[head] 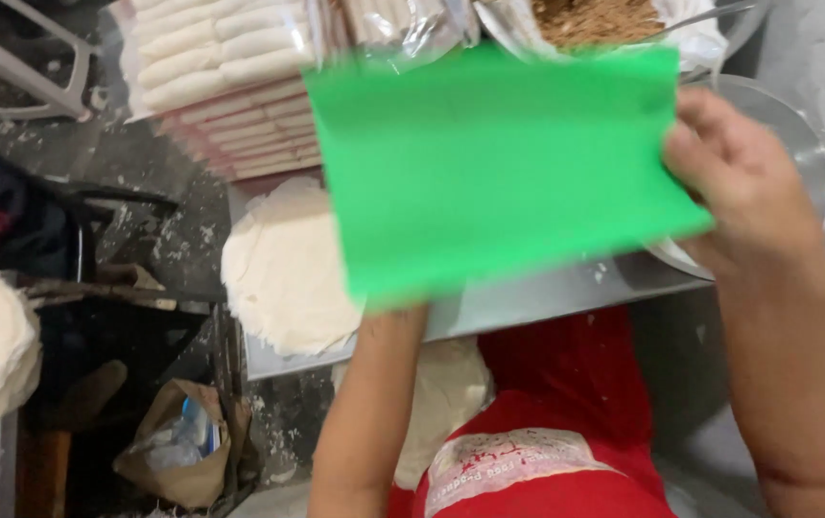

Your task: A person is rapidly wrapping and rolling lumpia by placing filling on thin wrappers and rolling them tightly.

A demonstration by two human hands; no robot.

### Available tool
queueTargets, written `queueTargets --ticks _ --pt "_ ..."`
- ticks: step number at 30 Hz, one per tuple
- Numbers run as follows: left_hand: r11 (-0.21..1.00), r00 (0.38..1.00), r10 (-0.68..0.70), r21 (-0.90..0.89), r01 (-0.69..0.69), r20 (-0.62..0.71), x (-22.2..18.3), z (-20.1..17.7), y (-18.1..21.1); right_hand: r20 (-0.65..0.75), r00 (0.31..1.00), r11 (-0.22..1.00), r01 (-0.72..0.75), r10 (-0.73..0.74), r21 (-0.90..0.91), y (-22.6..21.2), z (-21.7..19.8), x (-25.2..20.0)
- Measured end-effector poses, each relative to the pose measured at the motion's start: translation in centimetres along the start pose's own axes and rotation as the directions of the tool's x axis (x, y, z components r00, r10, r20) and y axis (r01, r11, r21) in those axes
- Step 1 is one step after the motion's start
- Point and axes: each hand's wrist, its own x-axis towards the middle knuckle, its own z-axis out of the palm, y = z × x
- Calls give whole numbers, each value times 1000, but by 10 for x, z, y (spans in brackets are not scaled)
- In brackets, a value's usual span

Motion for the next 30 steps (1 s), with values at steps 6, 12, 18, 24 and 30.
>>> queueTargets --ticks 6,12,18,24,30 --pt "961 992 11 273 -45 124 -91 -59 -14 412 879 962 271 -238 -22 -16 101 119" --pt "953 976 -27 301 -41 217 -145 -115 9 375 926 992 81 -37 -101 22 106 90" --pt "812 984 23 570 -121 176 -172 -121 27 175 959 676 280 -221 -681 67 74 19" --pt "599 939 223 723 -344 262 -170 -104 30 485 849 -47 487 -211 -872 101 102 -6" --pt "553 894 351 709 -438 279 -169 -103 46 700 632 -117 709 -332 -696 115 89 22"
